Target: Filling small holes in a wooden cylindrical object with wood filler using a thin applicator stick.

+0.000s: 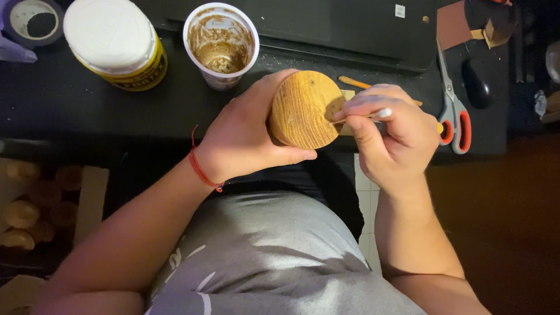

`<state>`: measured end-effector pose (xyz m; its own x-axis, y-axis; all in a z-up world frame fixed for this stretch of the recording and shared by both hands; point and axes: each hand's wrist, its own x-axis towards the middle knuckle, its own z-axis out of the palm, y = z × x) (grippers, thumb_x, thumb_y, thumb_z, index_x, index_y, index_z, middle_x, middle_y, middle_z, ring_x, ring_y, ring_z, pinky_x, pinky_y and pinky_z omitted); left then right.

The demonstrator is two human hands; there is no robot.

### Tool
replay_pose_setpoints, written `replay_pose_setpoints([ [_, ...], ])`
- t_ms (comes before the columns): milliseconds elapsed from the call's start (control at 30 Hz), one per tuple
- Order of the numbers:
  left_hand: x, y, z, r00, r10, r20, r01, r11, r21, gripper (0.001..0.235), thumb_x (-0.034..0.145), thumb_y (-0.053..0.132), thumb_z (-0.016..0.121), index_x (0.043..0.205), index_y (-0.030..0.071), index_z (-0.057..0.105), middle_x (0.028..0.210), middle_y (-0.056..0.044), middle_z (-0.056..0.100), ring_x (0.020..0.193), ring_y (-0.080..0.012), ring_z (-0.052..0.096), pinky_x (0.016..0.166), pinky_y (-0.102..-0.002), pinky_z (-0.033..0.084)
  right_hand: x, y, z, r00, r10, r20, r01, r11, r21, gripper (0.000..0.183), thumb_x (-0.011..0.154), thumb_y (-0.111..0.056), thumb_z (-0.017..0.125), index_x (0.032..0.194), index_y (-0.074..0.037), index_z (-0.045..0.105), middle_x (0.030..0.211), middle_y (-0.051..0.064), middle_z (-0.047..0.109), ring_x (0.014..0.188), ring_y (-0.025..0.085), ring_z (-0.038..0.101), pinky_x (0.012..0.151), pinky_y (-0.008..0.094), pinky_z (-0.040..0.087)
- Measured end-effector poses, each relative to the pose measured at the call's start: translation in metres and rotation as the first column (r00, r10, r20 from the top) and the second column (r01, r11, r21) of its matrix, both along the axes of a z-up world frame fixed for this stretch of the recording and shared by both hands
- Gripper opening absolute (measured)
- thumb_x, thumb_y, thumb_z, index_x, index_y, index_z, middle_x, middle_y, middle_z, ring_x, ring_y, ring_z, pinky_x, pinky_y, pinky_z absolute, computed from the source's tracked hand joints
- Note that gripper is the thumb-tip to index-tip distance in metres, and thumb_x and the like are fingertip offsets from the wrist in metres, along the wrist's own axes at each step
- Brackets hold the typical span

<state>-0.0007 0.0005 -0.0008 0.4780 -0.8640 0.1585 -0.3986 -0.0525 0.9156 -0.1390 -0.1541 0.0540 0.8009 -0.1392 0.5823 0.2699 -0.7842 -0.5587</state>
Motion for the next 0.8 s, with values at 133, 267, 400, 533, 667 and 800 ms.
replay_pose_setpoints([
  [133,0.001,-0.001,-0.004,1.0,0.001,0.017,-0.001,1.0,-0.025,0.1,0.059,0.04,0.095,0.139,0.008,0.044,0.141,-0.009,0.056,0.129,-0.0252,0.055,0.107,-0.036,0.041,-0.006,-0.001,0.0,0.998,-0.053,-0.016,0.054,0.997,0.049,0.018,0.104,-0.006,0.054,0.091,0.005,0.058,0.086,0.018,0.067,0.084,0.032,0.067,0.082,0.041,0.057],
  [267,0.001,-0.001,-0.004,1.0,-0.01,0.018,0.01,0.999,-0.032,0.101,0.061,0.04,0.095,0.14,0.006,0.042,0.141,-0.01,0.055,0.13,-0.0258,0.055,0.108,-0.036,0.04,-0.003,-0.001,0.001,1.0,-0.023,-0.014,0.023,1.0,-0.008,0.021,0.103,-0.006,0.055,0.087,0.007,0.061,0.084,0.017,0.068,0.081,0.031,0.067,0.079,0.04,0.058],
  [400,0.0,-0.001,-0.004,1.0,-0.009,-0.004,0.008,1.0,-0.023,0.101,0.06,0.039,0.095,0.14,0.007,0.042,0.142,-0.01,0.055,0.13,-0.0251,0.054,0.108,-0.035,0.04,-0.004,-0.003,0.001,1.0,-0.006,-0.025,0.006,1.0,-0.021,0.019,0.102,-0.008,0.056,0.087,0.003,0.058,0.085,0.015,0.069,0.079,0.031,0.068,0.084,0.044,0.054],
  [533,0.001,-0.001,-0.003,1.0,-0.004,0.013,0.004,1.0,-0.005,0.102,0.06,0.042,0.094,0.14,0.006,0.042,0.142,-0.01,0.055,0.13,-0.0262,0.054,0.107,-0.036,0.041,-0.003,-0.003,-0.002,1.0,-0.013,-0.015,0.013,1.0,-0.026,0.019,0.103,-0.009,0.056,0.088,0.003,0.059,0.085,0.014,0.069,0.078,0.03,0.068,0.085,0.044,0.052],
  [667,0.002,-0.001,0.0,1.0,-0.008,-0.006,0.008,1.0,0.005,0.101,0.059,0.04,0.094,0.139,0.007,0.043,0.14,-0.009,0.056,0.128,-0.0256,0.055,0.105,-0.036,0.042,0.001,-0.005,-0.001,1.0,0.003,-0.013,-0.003,1.0,0.008,0.018,0.103,-0.008,0.055,0.089,0.003,0.058,0.084,0.015,0.068,0.077,0.031,0.068,0.083,0.044,0.053],
  [800,0.001,-0.001,-0.005,1.0,-0.01,0.018,0.01,1.0,-0.017,0.1,0.06,0.041,0.094,0.14,0.007,0.042,0.14,-0.01,0.056,0.128,-0.0261,0.056,0.106,-0.036,0.042,0.012,-0.01,-0.002,1.0,-0.026,0.017,0.022,0.975,0.221,0.019,0.106,-0.01,0.053,0.092,0.004,0.054,0.088,0.023,0.064,0.084,0.034,0.067,0.083,0.042,0.057],
])
